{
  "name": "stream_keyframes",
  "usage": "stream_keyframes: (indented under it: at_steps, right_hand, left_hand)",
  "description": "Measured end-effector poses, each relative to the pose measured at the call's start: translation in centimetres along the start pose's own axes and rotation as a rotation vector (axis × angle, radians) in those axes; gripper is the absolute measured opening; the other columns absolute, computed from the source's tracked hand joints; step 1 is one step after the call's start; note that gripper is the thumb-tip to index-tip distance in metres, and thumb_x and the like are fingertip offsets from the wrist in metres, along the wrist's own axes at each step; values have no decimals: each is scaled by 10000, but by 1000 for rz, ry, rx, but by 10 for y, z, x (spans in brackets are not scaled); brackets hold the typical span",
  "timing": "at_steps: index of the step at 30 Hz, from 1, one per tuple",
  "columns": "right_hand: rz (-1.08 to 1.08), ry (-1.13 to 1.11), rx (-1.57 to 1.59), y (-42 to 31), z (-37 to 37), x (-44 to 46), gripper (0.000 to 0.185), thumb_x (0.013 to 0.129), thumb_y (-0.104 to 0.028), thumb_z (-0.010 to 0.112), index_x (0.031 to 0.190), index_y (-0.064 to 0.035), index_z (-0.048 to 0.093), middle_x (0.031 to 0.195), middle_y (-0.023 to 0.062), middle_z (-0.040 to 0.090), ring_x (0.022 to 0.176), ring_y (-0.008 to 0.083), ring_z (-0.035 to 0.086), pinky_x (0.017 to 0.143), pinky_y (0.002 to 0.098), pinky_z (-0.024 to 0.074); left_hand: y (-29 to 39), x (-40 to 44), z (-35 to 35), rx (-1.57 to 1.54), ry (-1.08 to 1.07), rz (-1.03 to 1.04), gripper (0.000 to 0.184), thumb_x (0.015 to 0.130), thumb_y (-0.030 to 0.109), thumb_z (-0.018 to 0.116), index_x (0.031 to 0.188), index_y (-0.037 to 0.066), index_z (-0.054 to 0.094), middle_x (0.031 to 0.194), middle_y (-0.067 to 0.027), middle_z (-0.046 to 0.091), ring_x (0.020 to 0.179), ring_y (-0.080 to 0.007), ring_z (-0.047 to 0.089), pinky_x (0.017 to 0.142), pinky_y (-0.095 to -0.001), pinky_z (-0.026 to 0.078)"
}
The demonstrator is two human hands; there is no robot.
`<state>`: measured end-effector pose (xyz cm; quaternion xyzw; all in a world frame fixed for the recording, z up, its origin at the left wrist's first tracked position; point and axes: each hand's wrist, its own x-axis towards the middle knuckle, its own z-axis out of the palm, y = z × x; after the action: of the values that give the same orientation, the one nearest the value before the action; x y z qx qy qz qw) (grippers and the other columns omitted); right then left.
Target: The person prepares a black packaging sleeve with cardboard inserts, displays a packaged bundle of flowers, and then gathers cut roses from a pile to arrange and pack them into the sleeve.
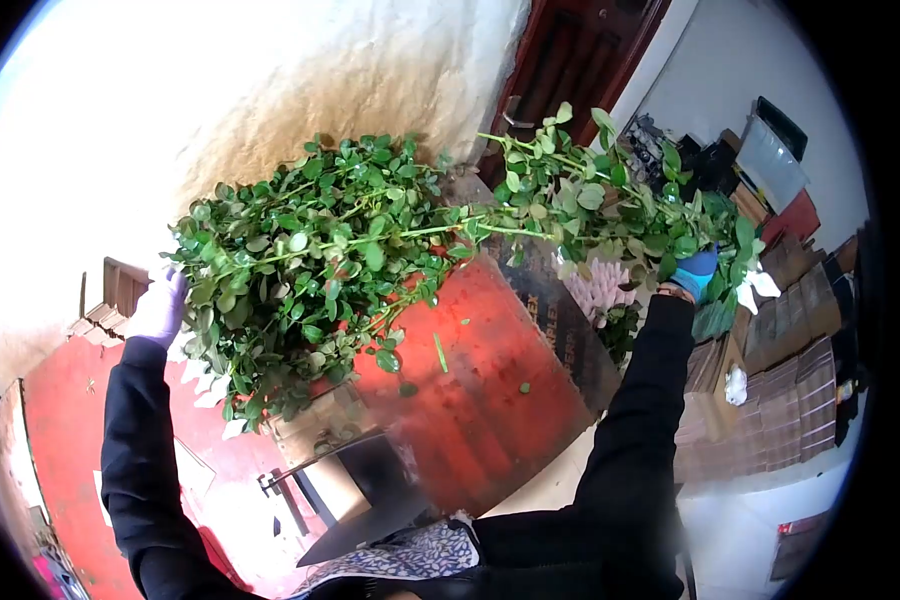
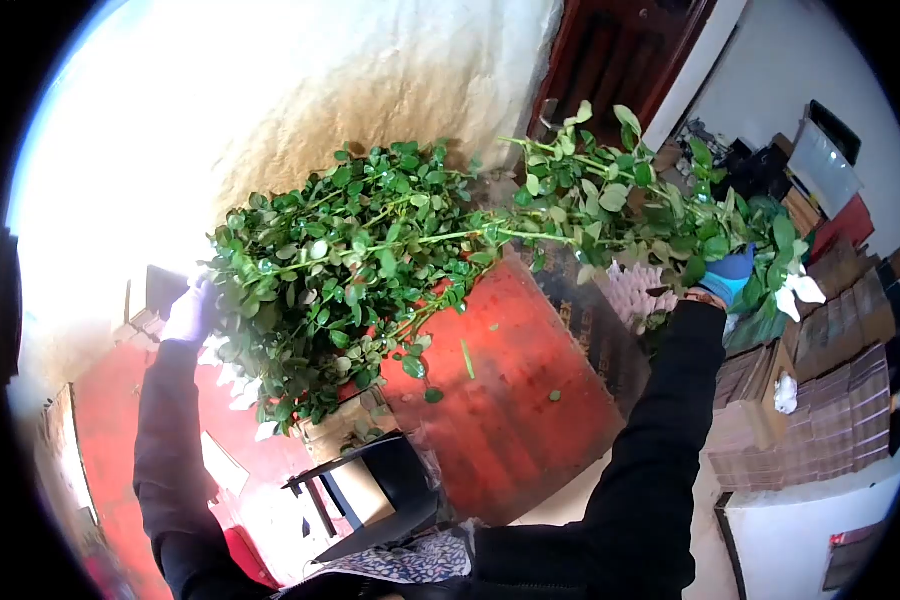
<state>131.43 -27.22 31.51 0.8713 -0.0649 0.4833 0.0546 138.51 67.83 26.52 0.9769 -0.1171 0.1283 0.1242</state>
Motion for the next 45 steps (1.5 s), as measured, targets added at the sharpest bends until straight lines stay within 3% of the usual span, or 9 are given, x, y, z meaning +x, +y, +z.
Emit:
stream_keyframes:
  at_steps: [3, 7, 9, 18, 28, 35, 40, 42, 45]
  right_hand:
    - [5, -24, -340, -19, -15, 11, 472, 979, -286, 433, 1404, -82, 417, 1440, 82, 437, 1283, 250, 438, 1081, 393, 333]
    - [108, -230, 2549, -71, -43, 26, 494, 993, -232, 429, 1456, -88, 336, 1427, 107, 439, 1257, 258, 447, 1086, 414, 315]
    - [462, 140, 2004, -102, -45, 19, 489, 994, -202, 422, 1456, -73, 327, 1386, 119, 465, 1196, 274, 491, 1028, 424, 383]
    - [114, -87, 2276, -277, -45, 28, 401, 997, -221, 391, 1358, -57, 448, 1327, 98, 527, 1161, 264, 534, 1019, 380, 399]
    - [342, -112, 2274, -135, -139, 4, 483, 974, -356, 418, 1376, -89, 421, 1207, 136, 566, 910, 298, 569, 799, 475, 486]
    - [73, -222, 2126, -111, -174, -21, 438, 931, -299, 503, 1326, -120, 443, 1304, 122, 502, 1142, 320, 516, 943, 469, 447]
    - [56, -449, 1500, -224, -195, -24, 350, 849, -235, 588, 1170, -103, 543, 1152, 116, 572, 1050, 303, 563, 897, 428, 467]
    - [-126, -625, 1267, -284, -202, -24, 315, 816, -209, 623, 1108, -96, 583, 1091, 113, 601, 1014, 296, 582, 878, 411, 475]
    - [-478, -848, 1100, -365, -205, -32, 262, 767, -170, 674, 1014, -86, 643, 1000, 109, 643, 958, 286, 611, 850, 386, 487]
  left_hand:
    - [-13, -13, 2, -89, -39, 55, 103, 855, 83, 537, 947, 67, 494, 912, -160, 516, 821, -393, 574, 690, -453, 477]
    - [25, -20, 15, -46, -90, 267, 148, 848, 120, 583, 947, 69, 486, 877, -155, 518, 818, -357, 578, 642, -437, 478]
    - [71, -22, 8, 262, -175, 259, 181, 852, 185, 597, 927, 52, 501, 851, -156, 534, 724, -336, 600, 599, -441, 492]
    - [212, -28, -4, 288, -64, 607, 91, 868, 167, 506, 893, 79, 510, 726, -106, 548, 591, -258, 606, 482, -396, 478]
    - [84, -32, 14, -205, -29, 159, 87, 878, 145, 572, 883, 66, 539, 802, -148, 542, 774, -358, 572, 677, -424, 464]
    - [51, -46, 42, 190, -335, -39, 685, 761, 102, 705, 1371, 263, 438, 1457, -37, 372, 1270, -302, 417, 1057, -456, 355]
    - [59, -81, 18, 157, -143, 147, 608, 731, 147, 685, 1305, 165, 485, 1312, -144, 505, 1051, -345, 584, 877, -452, 471]
    - [59, -106, -2, 69, -88, 176, 325, 747, 184, 677, 1062, 125, 623, 902, -97, 648, 882, -310, 616, 752, -448, 478]
    - [70, -167, -52, -259, -445, -69, 148, 762, 201, 676, 829, 72, 649, 701, -114, 636, 651, -293, 621, 608, -399, 486]
